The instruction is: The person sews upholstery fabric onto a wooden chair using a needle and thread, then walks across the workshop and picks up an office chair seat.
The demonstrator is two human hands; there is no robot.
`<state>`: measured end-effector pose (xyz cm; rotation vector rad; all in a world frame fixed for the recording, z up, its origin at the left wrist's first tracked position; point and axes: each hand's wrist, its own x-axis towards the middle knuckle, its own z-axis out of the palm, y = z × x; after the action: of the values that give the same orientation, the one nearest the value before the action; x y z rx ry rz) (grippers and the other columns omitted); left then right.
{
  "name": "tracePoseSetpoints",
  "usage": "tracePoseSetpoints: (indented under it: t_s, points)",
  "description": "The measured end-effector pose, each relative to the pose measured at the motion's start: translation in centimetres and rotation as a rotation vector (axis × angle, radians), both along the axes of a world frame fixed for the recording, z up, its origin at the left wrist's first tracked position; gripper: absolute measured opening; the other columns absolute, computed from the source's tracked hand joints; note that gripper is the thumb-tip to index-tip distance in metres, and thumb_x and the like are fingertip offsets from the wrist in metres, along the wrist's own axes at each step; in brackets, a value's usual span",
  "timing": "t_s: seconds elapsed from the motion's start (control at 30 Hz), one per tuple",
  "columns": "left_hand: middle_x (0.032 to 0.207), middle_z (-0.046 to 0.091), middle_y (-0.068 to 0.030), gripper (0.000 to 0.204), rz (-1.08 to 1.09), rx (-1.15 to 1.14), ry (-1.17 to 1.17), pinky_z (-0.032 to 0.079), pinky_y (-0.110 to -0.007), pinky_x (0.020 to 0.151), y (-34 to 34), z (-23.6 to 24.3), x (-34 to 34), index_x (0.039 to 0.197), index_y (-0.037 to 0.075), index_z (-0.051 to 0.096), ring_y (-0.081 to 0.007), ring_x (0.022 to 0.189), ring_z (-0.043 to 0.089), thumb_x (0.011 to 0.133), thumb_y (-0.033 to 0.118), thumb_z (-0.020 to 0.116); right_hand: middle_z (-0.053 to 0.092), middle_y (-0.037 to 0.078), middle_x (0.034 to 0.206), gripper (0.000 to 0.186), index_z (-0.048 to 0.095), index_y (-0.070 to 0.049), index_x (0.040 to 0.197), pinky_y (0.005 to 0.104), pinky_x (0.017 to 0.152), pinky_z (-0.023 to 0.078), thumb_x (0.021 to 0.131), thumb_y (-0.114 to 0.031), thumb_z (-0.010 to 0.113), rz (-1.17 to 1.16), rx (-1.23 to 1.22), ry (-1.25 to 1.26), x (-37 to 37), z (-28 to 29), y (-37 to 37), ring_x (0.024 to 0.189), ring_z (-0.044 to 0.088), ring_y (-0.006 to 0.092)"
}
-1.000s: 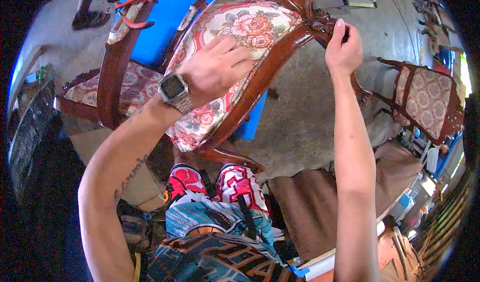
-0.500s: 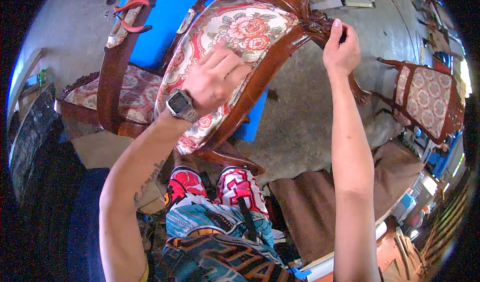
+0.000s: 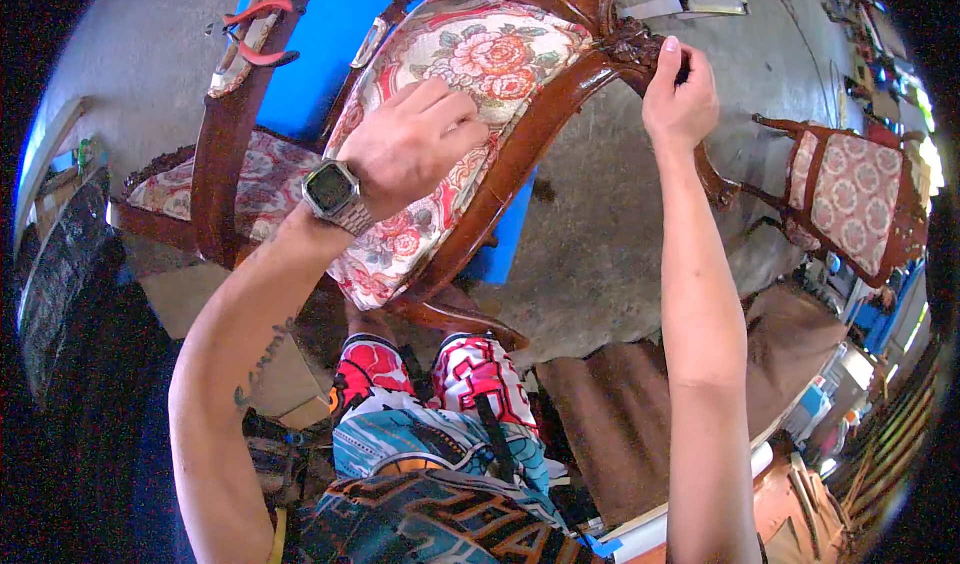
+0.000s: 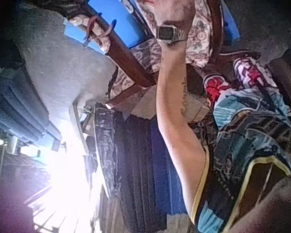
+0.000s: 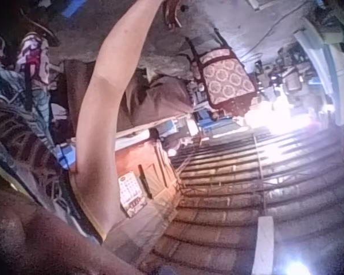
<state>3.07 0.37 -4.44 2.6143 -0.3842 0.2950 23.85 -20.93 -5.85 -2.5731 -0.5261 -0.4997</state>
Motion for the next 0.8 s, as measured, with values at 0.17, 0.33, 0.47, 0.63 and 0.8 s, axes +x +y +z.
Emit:
tracePoseSetpoints:
  t_s: [0.17,0.33,0.47,0.63,0.8]
  points:
    - [0.083,0.055,-0.0056,0.019,-0.006,0.044,0.039,0.049,-0.033,0.078,-0.9,0.4,0.3,0.089,0.007,0.062,-0.0238,0.089,0.055,0.071,0.008,0.056,0.063,0.014,0.086,0.036,0.063,-0.008,0.089,0.0426,0.071,0.046,0.086,-0.042,0.051,-0.010,0.023,-0.001,0.0,0.0,0.0,0.082,0.060,0.0340]
    - [0.082,0.054,-0.0052,0.019,0.050,0.086,-0.054,0.048,-0.033,0.076,-1.7,0.3,0.4,0.088,0.008,0.063,-0.0245,0.089,0.055,0.071,0.009,0.055,0.063,0.014,0.085,0.036,0.062,-0.008,0.087,0.0427,0.071,0.046,0.086,-0.042,0.051,0.020,0.023,-0.032,0.1,0.1,0.2,0.081,0.060,0.0344]
    - [0.084,0.057,-0.0052,0.017,0.076,0.079,-0.038,0.048,-0.032,0.075,-1.3,0.3,0.3,0.090,0.009,0.064,-0.0236,0.087,0.056,0.073,0.012,0.060,0.063,0.014,0.084,0.035,0.062,-0.008,0.086,0.0430,0.071,0.046,0.086,-0.041,0.051,0.000,0.010,-0.005,0.0,0.2,0.3,0.080,0.060,0.0349]
    - [0.082,0.060,-0.0047,0.014,0.033,-0.015,-0.027,0.049,-0.033,0.070,-0.4,0.2,0.3,0.087,0.009,0.065,-0.0215,0.080,0.059,0.075,0.015,0.066,0.063,0.014,0.084,0.035,0.062,-0.008,0.086,0.0430,0.071,0.046,0.086,-0.041,0.052,0.022,0.025,-0.011,-0.1,0.2,0.4,0.081,0.060,0.0348]
    - [0.077,0.060,-0.0058,0.011,0.016,-0.050,-0.027,0.049,-0.033,0.070,0.0,0.2,0.7,0.085,0.008,0.065,-0.0224,0.074,0.059,0.077,0.015,0.065,0.063,0.013,0.085,0.034,0.063,-0.008,0.088,0.0424,0.071,0.046,0.086,-0.040,0.053,0.014,0.041,-0.024,-0.1,-0.1,0.2,0.081,0.060,0.0339]
